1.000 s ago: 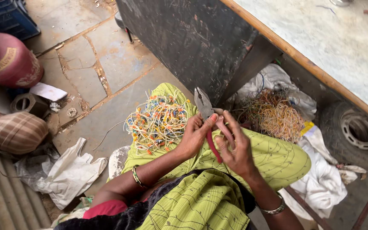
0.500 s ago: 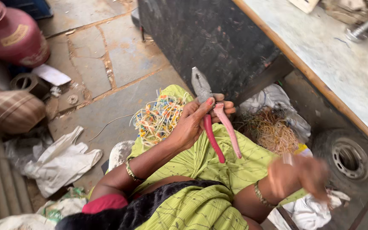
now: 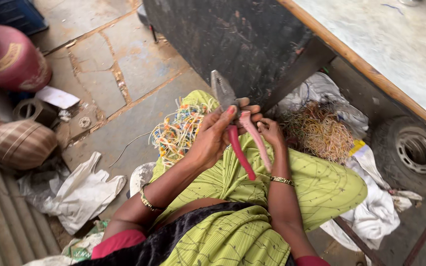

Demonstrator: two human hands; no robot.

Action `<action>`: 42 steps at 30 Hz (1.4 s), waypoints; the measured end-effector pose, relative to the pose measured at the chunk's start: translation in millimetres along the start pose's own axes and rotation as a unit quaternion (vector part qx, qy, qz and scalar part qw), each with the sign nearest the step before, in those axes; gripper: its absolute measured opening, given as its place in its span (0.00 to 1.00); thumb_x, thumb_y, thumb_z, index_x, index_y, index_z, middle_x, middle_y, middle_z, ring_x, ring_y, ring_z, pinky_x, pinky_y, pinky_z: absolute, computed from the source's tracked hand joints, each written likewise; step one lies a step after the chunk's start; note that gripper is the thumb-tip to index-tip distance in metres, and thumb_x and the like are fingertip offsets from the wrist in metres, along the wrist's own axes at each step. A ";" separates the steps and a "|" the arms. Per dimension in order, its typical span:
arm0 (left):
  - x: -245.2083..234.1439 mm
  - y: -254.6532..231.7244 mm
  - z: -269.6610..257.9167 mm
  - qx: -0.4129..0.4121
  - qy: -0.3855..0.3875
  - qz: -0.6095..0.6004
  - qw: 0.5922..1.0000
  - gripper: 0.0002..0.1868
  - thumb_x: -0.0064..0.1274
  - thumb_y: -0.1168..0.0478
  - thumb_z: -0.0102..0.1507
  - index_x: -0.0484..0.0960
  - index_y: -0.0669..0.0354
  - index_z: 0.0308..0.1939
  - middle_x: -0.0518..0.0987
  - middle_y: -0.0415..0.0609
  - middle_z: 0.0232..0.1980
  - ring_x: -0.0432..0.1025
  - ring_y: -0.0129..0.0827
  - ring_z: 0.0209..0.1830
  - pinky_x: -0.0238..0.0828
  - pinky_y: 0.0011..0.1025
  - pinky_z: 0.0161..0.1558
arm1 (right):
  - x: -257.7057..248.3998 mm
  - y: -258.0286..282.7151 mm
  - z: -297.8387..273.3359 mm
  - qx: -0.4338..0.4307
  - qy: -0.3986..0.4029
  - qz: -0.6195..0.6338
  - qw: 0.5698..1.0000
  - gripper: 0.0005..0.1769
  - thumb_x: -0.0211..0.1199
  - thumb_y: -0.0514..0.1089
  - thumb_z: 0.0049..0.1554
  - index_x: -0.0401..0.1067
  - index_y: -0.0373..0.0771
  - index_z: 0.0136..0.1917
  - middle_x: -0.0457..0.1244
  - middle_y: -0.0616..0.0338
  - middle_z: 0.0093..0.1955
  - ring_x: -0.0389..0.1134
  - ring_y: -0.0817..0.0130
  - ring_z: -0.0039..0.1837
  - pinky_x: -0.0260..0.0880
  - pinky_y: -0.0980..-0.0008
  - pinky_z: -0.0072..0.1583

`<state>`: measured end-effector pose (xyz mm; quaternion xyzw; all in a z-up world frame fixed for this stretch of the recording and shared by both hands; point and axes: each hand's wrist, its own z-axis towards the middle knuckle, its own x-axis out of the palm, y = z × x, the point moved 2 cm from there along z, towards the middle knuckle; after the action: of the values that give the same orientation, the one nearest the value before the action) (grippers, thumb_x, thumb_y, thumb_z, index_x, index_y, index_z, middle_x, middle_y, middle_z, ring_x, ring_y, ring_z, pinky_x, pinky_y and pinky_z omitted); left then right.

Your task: The person sits on the floor and uses pliers to strip insulation from individual wires in a tangled bundle. They repeatedly pull wires from the pile, cut the insulation, and place the stripped pieces aside.

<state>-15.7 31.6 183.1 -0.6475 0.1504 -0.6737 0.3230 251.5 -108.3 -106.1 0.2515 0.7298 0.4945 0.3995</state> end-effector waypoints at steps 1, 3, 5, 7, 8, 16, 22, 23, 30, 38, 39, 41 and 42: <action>1.0 -1.1 -1.2 -0.002 0.002 0.010 1.000 0.24 0.38 0.58 0.75 0.65 0.74 0.70 0.75 0.64 0.66 0.73 0.46 0.66 0.72 0.43 0.69 | -2.5 1.6 2.3 0.002 0.001 -0.007 1.000 0.24 0.62 0.46 0.63 0.71 0.32 0.68 0.71 0.48 0.51 0.71 0.61 0.51 0.76 0.65 0.51; 1.7 -2.3 -3.8 -0.003 0.002 0.031 1.000 0.25 0.39 0.58 0.75 0.65 0.75 0.70 0.75 0.65 0.66 0.72 0.46 0.67 0.73 0.43 0.69 | -4.6 6.0 -3.0 0.004 0.003 -0.034 0.999 0.25 0.62 0.49 0.61 0.72 0.33 0.67 0.72 0.47 0.52 0.74 0.57 0.53 0.76 0.60 0.54; 1.5 -2.0 -6.3 -0.011 -0.006 0.046 0.999 0.25 0.39 0.58 0.75 0.65 0.74 0.70 0.75 0.64 0.66 0.73 0.44 0.66 0.73 0.41 0.68 | -1.3 10.8 -11.1 0.007 0.005 -0.108 0.994 0.25 0.63 0.52 0.59 0.73 0.36 0.65 0.72 0.46 0.54 0.75 0.54 0.55 0.75 0.57 0.57; 1.2 -2.2 -8.6 -0.017 -0.006 0.057 0.998 0.25 0.40 0.57 0.75 0.65 0.74 0.70 0.76 0.63 0.65 0.73 0.43 0.65 0.73 0.39 0.67 | 2.0 12.8 -18.1 0.009 0.004 -0.226 0.974 0.25 0.66 0.54 0.57 0.76 0.39 0.63 0.71 0.44 0.56 0.73 0.53 0.58 0.72 0.55 0.61; 0.8 -2.6 -10.0 -0.019 -0.001 0.060 0.998 0.25 0.40 0.57 0.75 0.66 0.74 0.70 0.77 0.62 0.65 0.74 0.42 0.65 0.73 0.38 0.66 | 4.8 15.0 -19.5 0.002 0.013 -0.229 0.973 0.24 0.65 0.53 0.57 0.77 0.40 0.63 0.71 0.44 0.56 0.74 0.53 0.58 0.72 0.55 0.61; -8.5 4.3 -17.2 -0.026 0.001 0.120 0.992 0.25 0.46 0.56 0.73 0.70 0.69 0.71 0.82 0.56 0.60 0.76 0.29 0.58 0.76 0.21 0.47 | 8.7 14.3 -19.4 0.016 0.029 -0.234 0.972 0.20 0.63 0.51 0.57 0.78 0.39 0.59 0.72 0.44 0.56 0.74 0.52 0.60 0.71 0.53 0.61; -18.9 18.6 -14.4 -0.048 -0.026 0.129 0.990 0.26 0.47 0.58 0.74 0.72 0.72 0.71 0.81 0.58 0.61 0.69 0.30 0.49 0.64 0.27 0.42 | 7.6 13.8 -20.2 -0.012 0.026 -0.240 0.970 0.23 0.63 0.53 0.57 0.78 0.43 0.63 0.71 0.44 0.58 0.73 0.52 0.61 0.71 0.55 0.61; -20.4 20.9 -14.1 -0.040 -0.021 0.113 0.993 0.26 0.47 0.57 0.73 0.71 0.71 0.71 0.80 0.56 0.62 0.72 0.30 0.55 0.69 0.29 0.51 | 7.9 13.6 -20.4 -0.011 0.026 -0.240 0.970 0.23 0.63 0.53 0.57 0.78 0.43 0.63 0.71 0.44 0.58 0.73 0.52 0.61 0.71 0.55 0.61; -32.7 43.7 -11.5 -0.064 -0.036 0.046 0.996 0.25 0.48 0.59 0.72 0.70 0.70 0.69 0.80 0.54 0.60 0.75 0.32 0.59 0.75 0.29 0.62 | 7.0 4.9 -14.4 0.027 0.031 -0.249 0.968 0.27 0.67 0.49 0.55 0.74 0.39 0.66 0.70 0.45 0.59 0.73 0.54 0.61 0.72 0.57 0.61; -48.4 57.4 -8.6 -0.101 -0.061 0.026 0.993 0.21 0.47 0.58 0.74 0.75 0.72 0.63 0.82 0.56 0.52 0.79 0.31 0.51 0.79 0.22 0.46 | 8.5 -2.3 -8.7 0.011 0.044 -0.240 0.970 0.24 0.62 0.46 0.60 0.72 0.38 0.68 0.69 0.45 0.62 0.72 0.55 0.62 0.72 0.57 0.62; -50.0 58.5 -8.1 -0.101 -0.059 0.021 0.993 0.20 0.47 0.57 0.74 0.76 0.72 0.63 0.82 0.56 0.52 0.79 0.32 0.50 0.79 0.22 0.43 | 7.2 5.2 -12.1 0.020 0.043 -0.241 0.969 0.24 0.63 0.47 0.60 0.72 0.39 0.68 0.68 0.45 0.62 0.72 0.55 0.63 0.72 0.56 0.62; -55.7 60.6 -6.5 -0.124 -0.101 0.033 0.987 0.19 0.45 0.56 0.71 0.76 0.68 0.59 0.83 0.54 0.49 0.80 0.28 0.46 0.80 0.21 0.39 | 0.1 32.6 -23.9 -0.016 0.027 -0.216 0.976 0.24 0.63 0.49 0.61 0.72 0.39 0.67 0.67 0.47 0.63 0.70 0.55 0.62 0.70 0.55 0.62; -59.1 61.2 -5.4 -0.134 -0.122 0.038 0.983 0.19 0.45 0.55 0.70 0.76 0.66 0.57 0.84 0.53 0.47 0.81 0.26 0.44 0.80 0.20 0.38 | -6.5 51.8 -32.7 -0.062 0.014 -0.189 0.980 0.23 0.63 0.51 0.62 0.72 0.39 0.67 0.67 0.48 0.64 0.69 0.55 0.62 0.70 0.54 0.61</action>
<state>-9.0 22.0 98.7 -0.7559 0.2235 -0.5508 0.2745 226.5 -110.4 -49.9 0.0772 0.7374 0.4579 0.4905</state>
